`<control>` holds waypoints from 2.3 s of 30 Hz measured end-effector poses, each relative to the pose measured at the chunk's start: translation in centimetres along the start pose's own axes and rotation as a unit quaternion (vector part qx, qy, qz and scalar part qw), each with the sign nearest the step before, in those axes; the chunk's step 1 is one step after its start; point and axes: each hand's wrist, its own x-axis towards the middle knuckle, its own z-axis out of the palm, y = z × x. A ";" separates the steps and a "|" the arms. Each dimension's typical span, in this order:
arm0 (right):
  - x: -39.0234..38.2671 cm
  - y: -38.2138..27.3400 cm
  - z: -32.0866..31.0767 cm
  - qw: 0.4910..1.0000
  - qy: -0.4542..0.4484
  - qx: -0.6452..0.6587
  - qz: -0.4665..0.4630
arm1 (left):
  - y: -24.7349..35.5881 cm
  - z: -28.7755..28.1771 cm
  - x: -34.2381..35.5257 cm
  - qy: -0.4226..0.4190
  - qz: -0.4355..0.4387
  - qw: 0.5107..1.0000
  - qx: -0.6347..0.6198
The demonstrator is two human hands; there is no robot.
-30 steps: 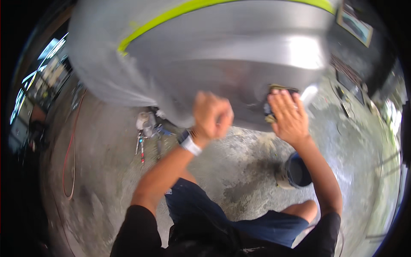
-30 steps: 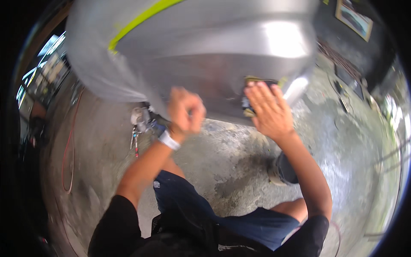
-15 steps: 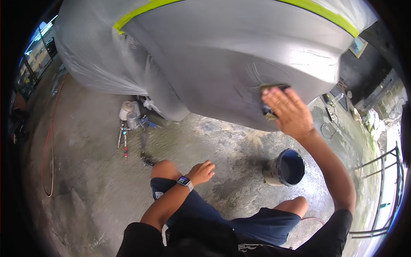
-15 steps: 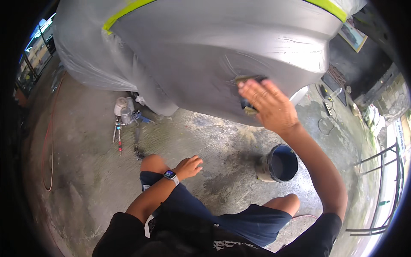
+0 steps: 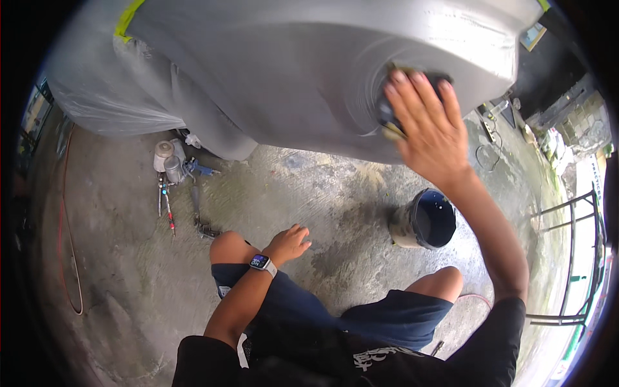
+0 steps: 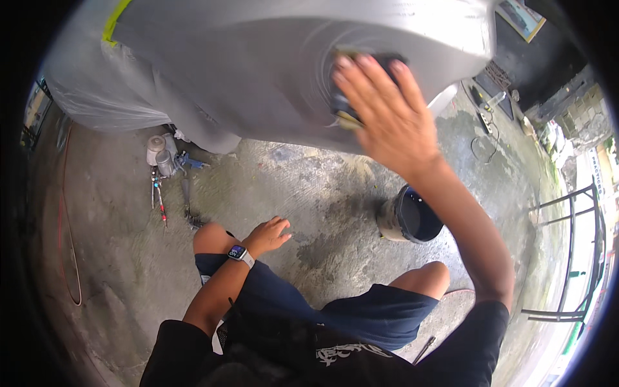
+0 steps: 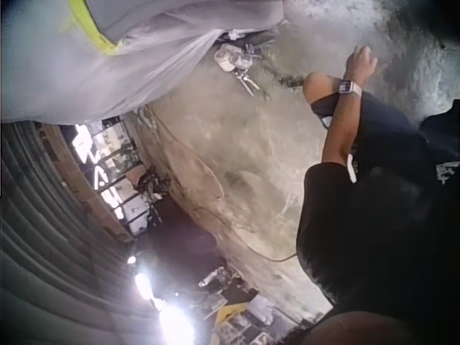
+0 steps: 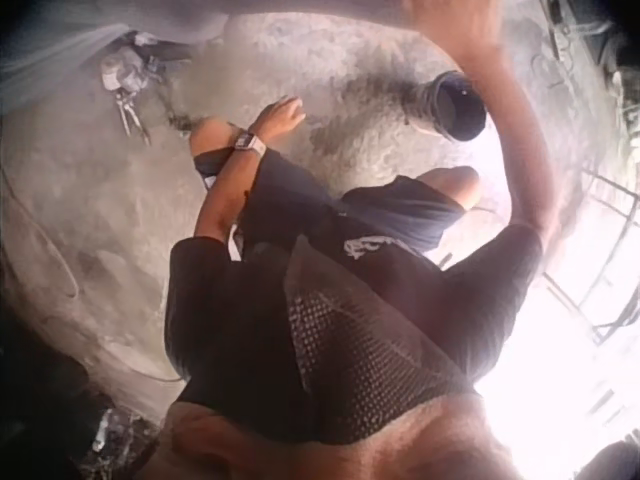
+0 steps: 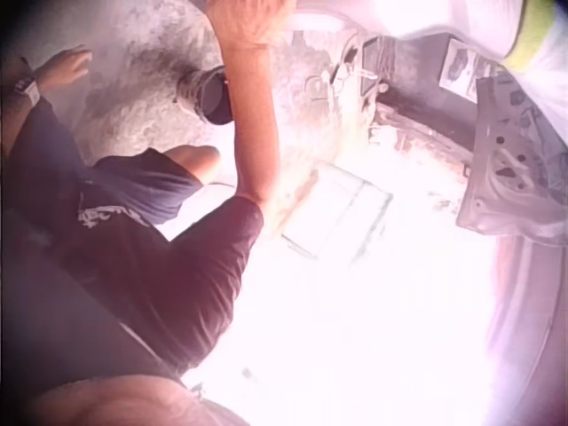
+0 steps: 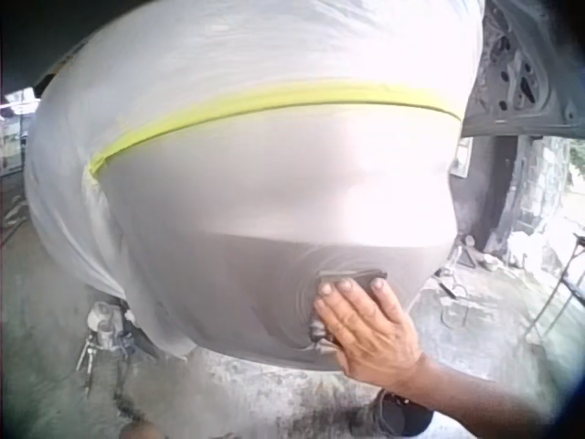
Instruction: Wet sanding the surface of a car bumper in preparation for painting.
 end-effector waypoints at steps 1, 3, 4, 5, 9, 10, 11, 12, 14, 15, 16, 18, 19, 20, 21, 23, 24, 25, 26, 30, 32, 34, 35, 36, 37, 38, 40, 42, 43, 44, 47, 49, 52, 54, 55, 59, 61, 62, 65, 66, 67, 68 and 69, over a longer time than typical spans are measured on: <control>0.4 -1.1 1.0 1.000 -0.029 -0.004 -0.004 | 0.3 0.0 0.1 -0.014 0.001 1.000 -0.003; 0.2 -3.0 2.4 0.998 -0.057 -0.007 -0.004 | 0.9 0.1 0.4 -0.026 -0.013 1.000 0.008; -0.5 -4.0 2.9 0.990 -0.086 -0.058 -0.099 | 1.1 0.0 0.4 -0.039 -0.015 0.999 0.005; -1.5 -4.1 3.0 0.957 -0.141 -0.110 -0.227 | 1.2 0.0 0.3 -0.047 -0.022 0.999 0.017; -5.1 -2.4 2.6 0.994 -0.067 0.070 -0.051 | 1.4 0.5 -0.3 -0.015 -0.003 1.000 0.011; -5.3 -1.8 2.6 0.992 -0.093 0.065 -0.054 | 1.4 0.6 -0.5 -0.017 0.007 1.000 0.019; -5.0 -1.7 2.9 0.997 -0.061 0.038 -0.017 | 1.6 0.8 -0.4 -0.021 0.009 1.000 0.019; -4.7 -1.5 3.1 0.999 -0.025 0.008 0.021 | 1.8 0.8 -0.2 -0.038 0.000 0.999 0.028; -3.9 -2.4 4.1 0.999 0.013 0.029 0.009 | 2.1 0.7 0.2 -0.052 -0.010 0.998 0.045; -4.0 -2.8 4.6 0.998 -0.022 -0.013 -0.054 | 2.3 0.7 0.4 -0.054 -0.005 0.998 0.041; -4.4 -3.4 5.1 0.987 -0.054 -0.059 -0.141 | 2.5 0.7 0.4 -0.056 0.004 0.998 0.028; -6.3 -3.7 5.7 0.991 -0.049 -0.053 -0.112 | 2.8 0.9 0.0 -0.041 0.015 0.999 0.022; -7.5 -3.6 5.9 0.989 -0.078 -0.045 -0.116 | 2.9 0.9 -0.2 -0.026 0.042 0.999 0.010; -8.4 -3.3 6.1 0.992 -0.064 -0.033 -0.106 | 2.9 0.9 -0.5 -0.019 0.030 0.999 0.013; -8.9 -3.4 6.4 0.986 -0.099 -0.032 -0.127 | 3.0 1.0 -0.8 -0.029 0.034 0.999 0.018; -8.4 -4.2 7.2 0.980 -0.122 -0.091 -0.128 | 3.0 1.0 -1.0 -0.033 0.031 0.999 0.024; -7.0 -5.2 7.8 0.981 -0.103 -0.086 -0.137 | 3.0 1.0 -1.0 -0.027 0.040 0.998 0.030; -4.7 -7.1 8.7 0.964 -0.142 -0.139 -0.174 | 3.1 1.0 -0.9 -0.023 0.057 0.998 0.027; -2.1 -9.3 9.5 0.951 -0.142 -0.195 -0.193 | 3.1 1.0 -0.8 -0.024 0.050 0.998 0.038; 6.8 -16.3 11.9 0.912 -0.194 -0.223 -0.285 | 3.8 1.3 -0.2 0.003 0.051 0.998 0.026; 8.3 -17.2 12.2 0.900 -0.218 -0.231 -0.298 | 4.1 1.3 0.1 0.015 0.066 0.998 0.017; 6.7 -15.3 11.4 0.900 -0.195 -0.244 -0.305 | 4.0 1.2 -0.3 0.063 0.077 0.995 -0.015; 5.0 -13.6 11.0 0.877 -0.229 -0.251 -0.340 | 3.7 0.9 -0.5 0.056 0.058 0.997 -0.008; 3.1 -11.8 10.5 0.860 -0.237 -0.261 -0.370 | 3.4 0.7 -0.8 0.062 0.045 0.997 -0.016; 0.5 -9.4 9.7 0.844 -0.276 -0.267 -0.375 | 3.0 0.4 -1.0 0.058 0.041 0.997 -0.012; -2.0 -7.3 9.2 0.816 -0.324 -0.280 -0.388 | 2.6 0.2 -1.2 0.056 0.040 0.998 -0.009; -6.7 -3.8 8.0 0.805 -0.363 -0.290 -0.369 | 1.9 -0.1 -1.7 0.059 0.029 0.998 -0.022; -8.6 -2.9 8.2 0.842 -0.272 -0.306 -0.352 | 1.6 -0.2 -1.7 0.057 0.047 0.997 -0.023; -8.4 -3.4 8.6 0.858 -0.287 -0.269 -0.329 | 1.5 -0.3 -1.6 0.041 0.041 0.998 -0.018; -7.8 -4.4 9.2 0.852 -0.362 -0.219 -0.309 | 1.6 -0.2 -1.5 0.042 0.039 0.998 -0.019; -2.3 -10.0 12.2 0.937 -0.323 0.069 -0.113 | 2.3 -0.5 -0.6 0.057 0.077 0.995 -0.006; -0.5 -12.3 13.3 0.971 -0.174 -0.027 -0.160 | 3.4 -0.9 -0.1 0.082 0.122 0.989 -0.023; -2.9 -12.1 12.8 0.982 -0.129 -0.022 -0.136 | 5.9 -2.7 -0.2 0.124 0.130 0.973 -0.144; -8.6 -9.4 11.1 0.985 -0.149 0.065 -0.064 | 8.5 -5.4 -0.4 0.228 0.125 0.946 -0.192; -12.3 -8.1 9.8 0.985 -0.146 0.083 -0.041 | 10.0 -7.8 -0.4 0.273 0.147 0.938 -0.155; -25.7 -5.2 7.3 0.897 -0.082 0.269 0.340 | 19.7 -20.4 1.2 0.456 0.283 0.843 0.030; -31.3 -4.2 8.9 0.831 -0.155 0.271 0.461 | 26.4 -26.4 3.3 0.529 0.404 0.743 0.068; -33.8 -3.9 10.4 0.806 -0.200 0.265 0.490 | 29.8 -28.8 4.2 0.544 0.450 0.701 0.103; -39.7 -3.3 17.3 0.751 -0.386 0.273 0.461 | 38.0 -32.9 7.6 0.551 0.514 0.625 0.204; -41.0 -3.6 20.0 0.747 -0.416 0.243 0.458 | 39.6 -33.3 8.3 0.545 0.526 0.604 0.248; -42.1 -4.0 22.8 0.749 -0.398 0.266 0.458 | 40.5 -33.1 8.7 0.543 0.538 0.584 0.274; -42.8 -4.7 25.6 0.696 -0.419 0.323 0.485 | 41.0 -32.7 9.0 0.543 0.505 0.592 0.315; -43.3 -5.4 28.1 0.631 -0.456 0.360 0.514 | 41.3 -32.5 9.3 0.540 0.467 0.605 0.352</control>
